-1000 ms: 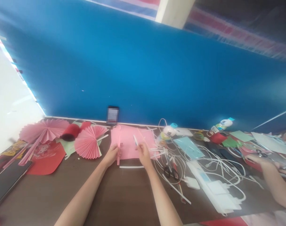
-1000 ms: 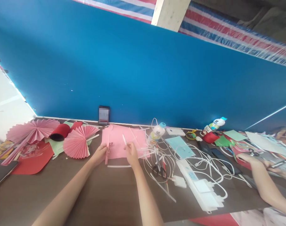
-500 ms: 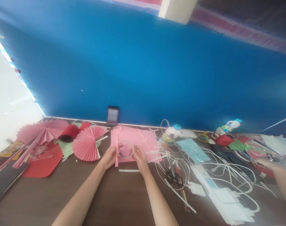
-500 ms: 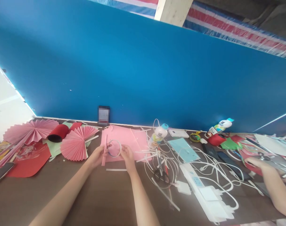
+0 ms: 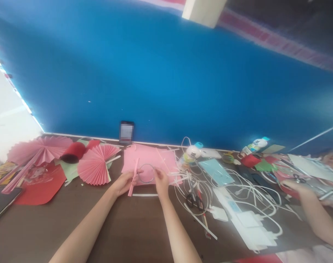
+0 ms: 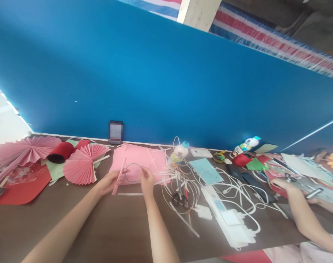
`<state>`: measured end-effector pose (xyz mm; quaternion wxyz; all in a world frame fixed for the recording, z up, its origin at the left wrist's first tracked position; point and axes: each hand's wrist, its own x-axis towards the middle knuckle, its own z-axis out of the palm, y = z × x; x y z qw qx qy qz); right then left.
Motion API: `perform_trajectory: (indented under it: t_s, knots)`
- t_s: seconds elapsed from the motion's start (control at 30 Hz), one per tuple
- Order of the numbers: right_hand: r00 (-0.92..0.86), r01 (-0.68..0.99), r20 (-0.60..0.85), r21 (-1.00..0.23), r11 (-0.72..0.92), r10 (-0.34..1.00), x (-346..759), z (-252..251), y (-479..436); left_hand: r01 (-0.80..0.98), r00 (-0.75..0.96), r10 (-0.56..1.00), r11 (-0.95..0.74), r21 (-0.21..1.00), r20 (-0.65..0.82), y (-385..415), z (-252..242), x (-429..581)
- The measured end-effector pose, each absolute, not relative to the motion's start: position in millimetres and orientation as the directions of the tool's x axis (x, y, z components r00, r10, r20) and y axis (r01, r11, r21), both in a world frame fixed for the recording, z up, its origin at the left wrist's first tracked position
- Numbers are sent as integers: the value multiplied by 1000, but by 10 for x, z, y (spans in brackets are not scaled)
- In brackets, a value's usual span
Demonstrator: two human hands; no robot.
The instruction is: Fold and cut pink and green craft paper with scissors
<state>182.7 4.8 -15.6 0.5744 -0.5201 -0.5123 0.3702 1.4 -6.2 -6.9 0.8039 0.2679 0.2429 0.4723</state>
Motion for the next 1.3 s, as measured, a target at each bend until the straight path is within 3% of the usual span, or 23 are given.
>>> perform_trajectory:
  t_s: [0.1, 0.3, 0.43, 0.63, 0.73, 0.93, 1.17, 1.23, 1.3]
  knots:
    - [211, 212, 254, -954, 210, 944, 1832, -171, 32, -648, 410, 901, 399, 649, -144, -70, -37, 1]
    - [276, 172, 232, -967, 189, 933, 1807, -226, 40, -596, 494, 855, 463, 656, -155, -114, 14, 11]
    - [231, 146, 197, -975, 166, 953, 1800, -257, 40, -531, 530, 829, 488, 693, -177, -131, -23, 35]
    - [184, 383, 348, -887, 259, 919, 1795, -274, 24, -509, 538, 826, 477, 717, -168, -106, -99, 68]
    - [165, 397, 377, -871, 289, 911, 1800, -243, 18, -500, 533, 827, 476, 724, -176, -103, -98, 75]
    - [139, 337, 313, -907, 253, 939, 1830, -235, 19, -516, 512, 843, 456, 725, -165, -103, -62, 56]
    - [179, 301, 210, -942, 150, 961, 1814, -353, 71, -397, 588, 790, 466, 791, -170, -139, -66, 72]
    - [187, 377, 244, -912, 160, 952, 1811, -348, 71, -381, 587, 792, 453, 806, -168, -141, -78, 80]
    - [218, 485, 378, -842, 236, 900, 1811, -301, 39, -385, 576, 801, 441, 811, -162, -134, -91, 83]
